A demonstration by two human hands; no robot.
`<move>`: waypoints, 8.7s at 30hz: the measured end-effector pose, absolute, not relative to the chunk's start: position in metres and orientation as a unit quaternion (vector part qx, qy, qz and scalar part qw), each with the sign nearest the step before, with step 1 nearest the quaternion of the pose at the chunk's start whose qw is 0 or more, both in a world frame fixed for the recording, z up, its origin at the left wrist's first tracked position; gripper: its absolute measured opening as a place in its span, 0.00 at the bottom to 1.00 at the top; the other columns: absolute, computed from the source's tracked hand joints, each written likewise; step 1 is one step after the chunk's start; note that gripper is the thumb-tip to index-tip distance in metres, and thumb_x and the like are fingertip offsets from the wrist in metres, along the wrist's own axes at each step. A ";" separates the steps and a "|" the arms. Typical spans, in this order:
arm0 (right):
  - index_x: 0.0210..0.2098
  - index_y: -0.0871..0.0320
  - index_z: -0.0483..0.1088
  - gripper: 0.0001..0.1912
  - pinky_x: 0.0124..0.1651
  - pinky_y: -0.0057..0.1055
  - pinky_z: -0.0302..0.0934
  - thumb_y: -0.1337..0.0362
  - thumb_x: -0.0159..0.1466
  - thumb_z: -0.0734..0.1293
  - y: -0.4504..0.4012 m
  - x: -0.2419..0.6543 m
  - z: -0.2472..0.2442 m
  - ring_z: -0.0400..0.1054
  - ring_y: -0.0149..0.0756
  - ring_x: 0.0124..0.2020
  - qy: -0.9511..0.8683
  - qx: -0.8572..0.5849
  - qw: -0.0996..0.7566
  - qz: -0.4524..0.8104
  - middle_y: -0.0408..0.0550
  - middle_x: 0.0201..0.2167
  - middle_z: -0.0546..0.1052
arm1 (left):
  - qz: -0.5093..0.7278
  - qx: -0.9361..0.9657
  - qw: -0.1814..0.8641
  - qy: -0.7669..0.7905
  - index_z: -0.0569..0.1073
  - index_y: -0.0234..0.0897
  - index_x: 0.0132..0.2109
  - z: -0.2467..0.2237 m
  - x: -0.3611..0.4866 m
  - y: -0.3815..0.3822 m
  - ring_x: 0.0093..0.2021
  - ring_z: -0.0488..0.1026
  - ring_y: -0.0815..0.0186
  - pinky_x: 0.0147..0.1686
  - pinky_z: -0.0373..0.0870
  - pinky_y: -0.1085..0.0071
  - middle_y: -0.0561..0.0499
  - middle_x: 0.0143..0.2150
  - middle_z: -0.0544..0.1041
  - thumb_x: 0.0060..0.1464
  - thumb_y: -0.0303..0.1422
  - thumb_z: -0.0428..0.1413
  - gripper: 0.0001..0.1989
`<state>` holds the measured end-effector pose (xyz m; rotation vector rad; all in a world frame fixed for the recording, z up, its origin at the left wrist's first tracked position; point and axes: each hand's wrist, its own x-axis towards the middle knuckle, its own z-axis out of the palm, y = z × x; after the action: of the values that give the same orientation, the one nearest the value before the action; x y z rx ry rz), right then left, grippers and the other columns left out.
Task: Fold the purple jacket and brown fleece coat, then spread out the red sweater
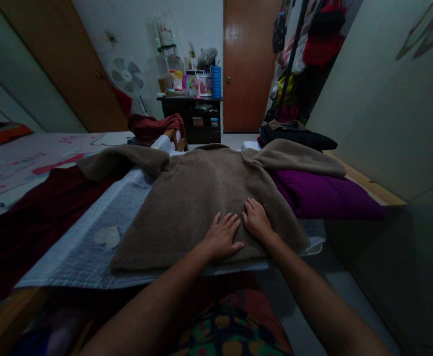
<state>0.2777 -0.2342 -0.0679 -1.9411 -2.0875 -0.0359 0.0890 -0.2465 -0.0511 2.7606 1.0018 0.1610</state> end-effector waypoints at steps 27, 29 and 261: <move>0.61 0.63 0.63 0.25 0.66 0.45 0.42 0.57 0.69 0.56 -0.222 0.233 -0.068 0.50 0.48 0.67 -0.757 -0.645 0.104 -0.020 0.56 0.65 0.62 | -0.020 0.613 0.016 0.790 0.66 0.33 0.56 0.007 -0.115 -0.227 0.44 0.77 0.53 0.40 0.70 0.63 0.37 0.43 0.79 0.63 0.30 0.41 0.18; 0.61 0.62 0.63 0.25 0.66 0.45 0.42 0.57 0.69 0.56 -0.222 0.234 -0.068 0.50 0.48 0.67 -0.758 -0.643 0.106 -0.020 0.56 0.65 0.62 | -0.026 0.594 0.028 0.804 0.66 0.31 0.56 0.007 -0.119 -0.223 0.45 0.77 0.51 0.40 0.70 0.62 0.35 0.44 0.79 0.63 0.33 0.42 0.18; 0.54 0.59 0.66 0.18 0.55 0.37 0.55 0.63 0.67 0.56 -0.120 0.224 -0.059 0.61 0.45 0.56 -0.749 -0.658 0.074 -0.002 0.56 0.57 0.69 | 0.072 0.856 0.045 0.511 0.61 0.49 0.64 -0.049 0.052 -0.159 0.63 0.58 0.52 0.59 0.56 0.51 0.47 0.65 0.64 0.62 0.54 0.41 0.29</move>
<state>0.2240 -0.1196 -0.0588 -1.9761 -2.2490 -0.0059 0.0520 -0.1585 -0.0491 2.6135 1.5594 0.2184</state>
